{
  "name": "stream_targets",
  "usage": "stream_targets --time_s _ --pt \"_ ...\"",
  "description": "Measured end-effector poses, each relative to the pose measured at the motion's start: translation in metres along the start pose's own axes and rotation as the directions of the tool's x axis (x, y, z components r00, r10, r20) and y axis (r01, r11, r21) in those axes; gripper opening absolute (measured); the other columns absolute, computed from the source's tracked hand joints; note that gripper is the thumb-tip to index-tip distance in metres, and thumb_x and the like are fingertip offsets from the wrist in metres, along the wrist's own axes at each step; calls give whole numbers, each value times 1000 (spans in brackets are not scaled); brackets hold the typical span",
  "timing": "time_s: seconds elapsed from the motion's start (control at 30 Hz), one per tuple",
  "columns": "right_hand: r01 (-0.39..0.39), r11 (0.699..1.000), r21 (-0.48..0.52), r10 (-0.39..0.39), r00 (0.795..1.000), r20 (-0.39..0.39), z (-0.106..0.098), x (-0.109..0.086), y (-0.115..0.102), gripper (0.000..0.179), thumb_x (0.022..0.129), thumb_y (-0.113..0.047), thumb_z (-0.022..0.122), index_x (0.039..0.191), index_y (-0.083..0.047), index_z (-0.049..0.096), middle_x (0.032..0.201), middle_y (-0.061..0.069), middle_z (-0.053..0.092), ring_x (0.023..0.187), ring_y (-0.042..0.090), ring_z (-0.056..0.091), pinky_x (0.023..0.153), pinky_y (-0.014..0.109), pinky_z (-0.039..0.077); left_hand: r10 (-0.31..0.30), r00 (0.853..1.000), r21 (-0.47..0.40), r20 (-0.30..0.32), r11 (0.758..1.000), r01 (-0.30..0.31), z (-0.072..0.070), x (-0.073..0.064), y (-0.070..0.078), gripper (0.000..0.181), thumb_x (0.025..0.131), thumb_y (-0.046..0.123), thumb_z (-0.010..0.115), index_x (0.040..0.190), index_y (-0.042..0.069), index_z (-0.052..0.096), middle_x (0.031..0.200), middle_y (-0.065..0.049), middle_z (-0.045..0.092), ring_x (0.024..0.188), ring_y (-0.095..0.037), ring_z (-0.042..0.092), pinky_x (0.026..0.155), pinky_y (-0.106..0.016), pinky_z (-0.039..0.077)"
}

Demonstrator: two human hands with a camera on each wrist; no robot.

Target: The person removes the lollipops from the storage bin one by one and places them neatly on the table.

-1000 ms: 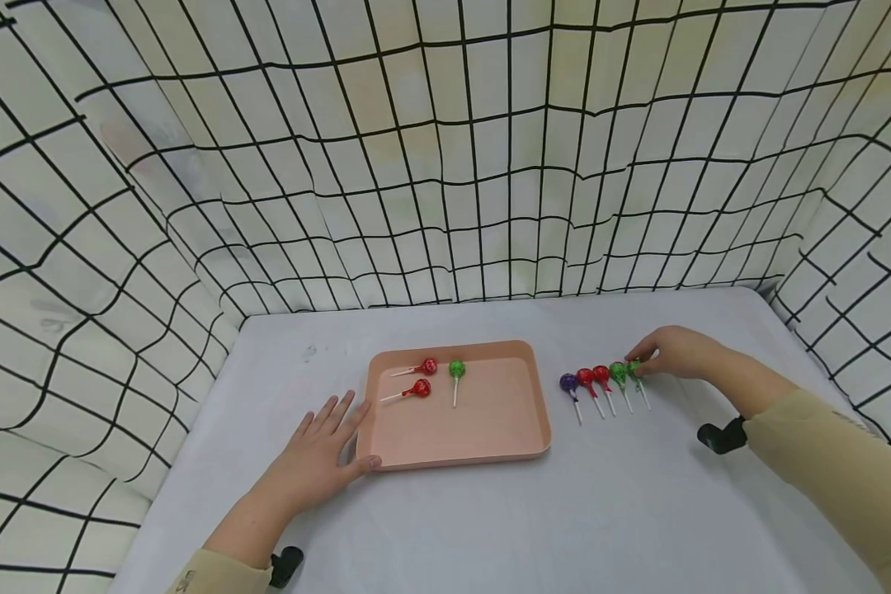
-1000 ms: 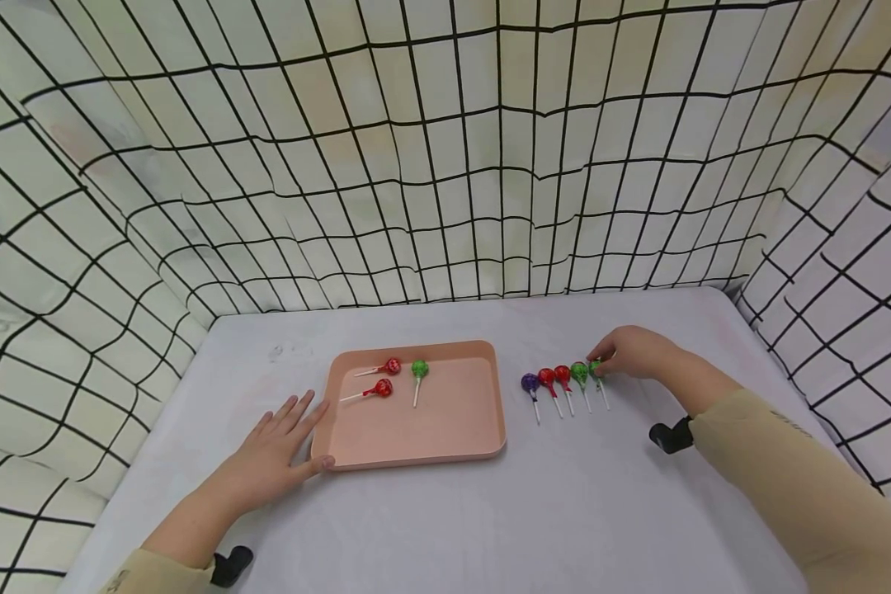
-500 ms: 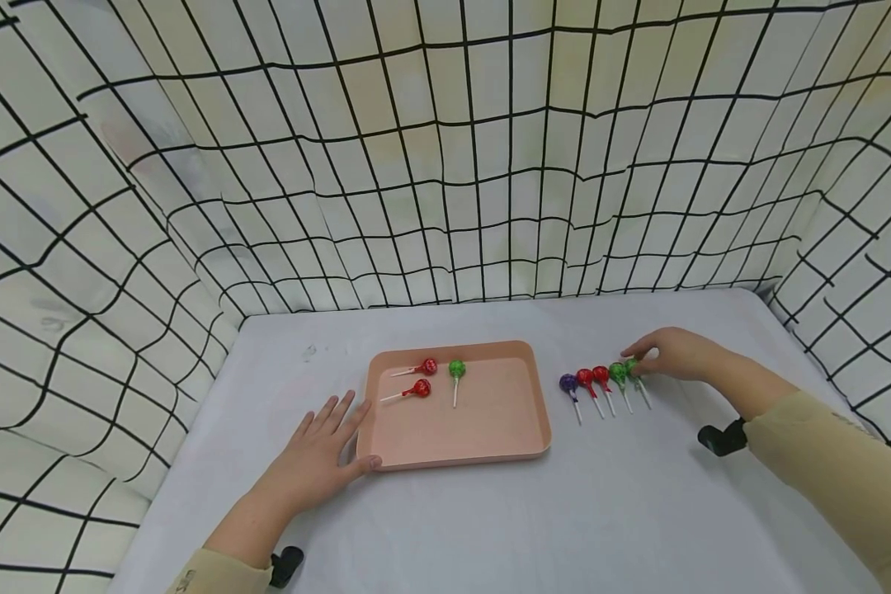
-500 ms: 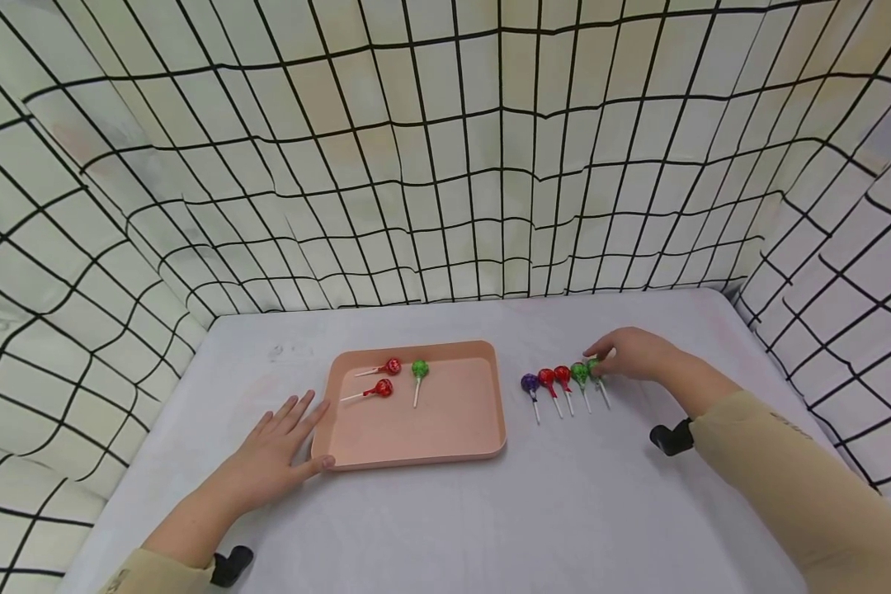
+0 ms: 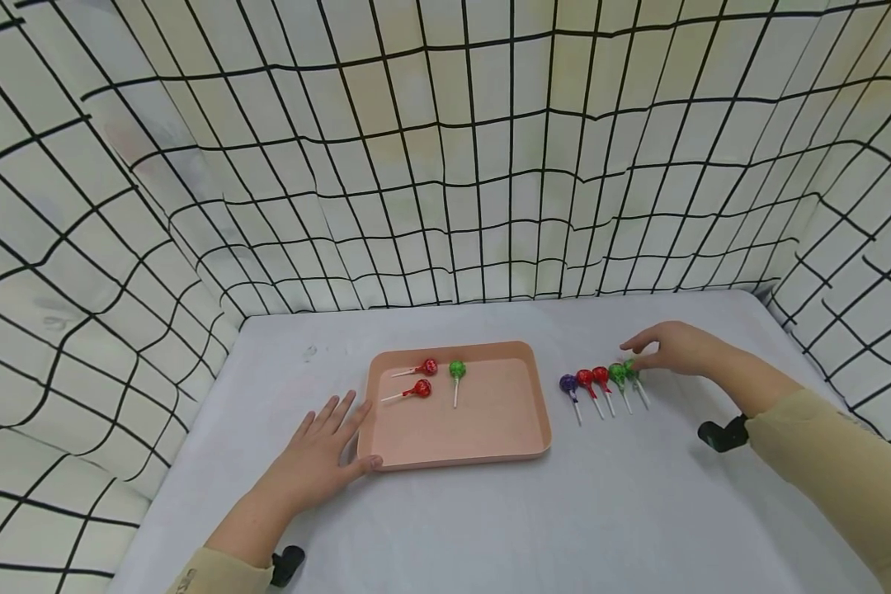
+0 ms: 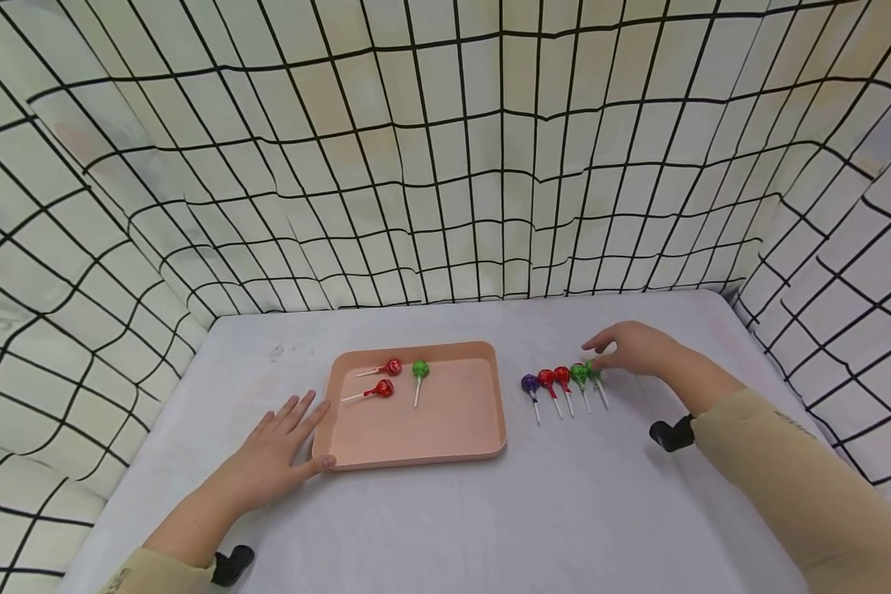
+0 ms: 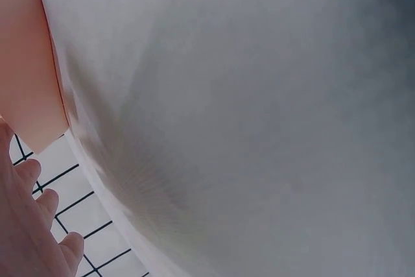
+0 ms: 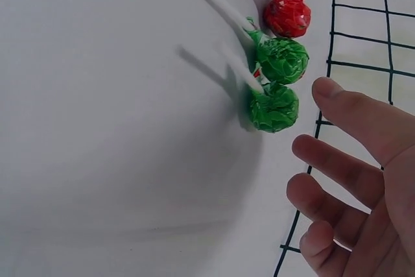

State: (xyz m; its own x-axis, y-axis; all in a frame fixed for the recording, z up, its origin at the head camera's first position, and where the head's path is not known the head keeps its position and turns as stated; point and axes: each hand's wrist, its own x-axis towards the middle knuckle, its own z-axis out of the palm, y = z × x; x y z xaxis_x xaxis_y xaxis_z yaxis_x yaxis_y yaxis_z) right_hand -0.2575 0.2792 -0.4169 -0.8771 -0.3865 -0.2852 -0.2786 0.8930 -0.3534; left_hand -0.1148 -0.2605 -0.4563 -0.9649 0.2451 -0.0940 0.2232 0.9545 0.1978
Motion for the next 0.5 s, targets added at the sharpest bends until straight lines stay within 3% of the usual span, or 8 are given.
stream_targets --time_s 0.5 --pt "23 999 41 -23 1000 5 -9 14 -34 42 93 -32 71 129 -13 68 129 15 64 123 40 53 96 58 49 11 1000 9 -4 1000 -11 -6 -3 3 96 84 78 50 158 22 27 165 -10 18 150 -37 15 118 -61 13"
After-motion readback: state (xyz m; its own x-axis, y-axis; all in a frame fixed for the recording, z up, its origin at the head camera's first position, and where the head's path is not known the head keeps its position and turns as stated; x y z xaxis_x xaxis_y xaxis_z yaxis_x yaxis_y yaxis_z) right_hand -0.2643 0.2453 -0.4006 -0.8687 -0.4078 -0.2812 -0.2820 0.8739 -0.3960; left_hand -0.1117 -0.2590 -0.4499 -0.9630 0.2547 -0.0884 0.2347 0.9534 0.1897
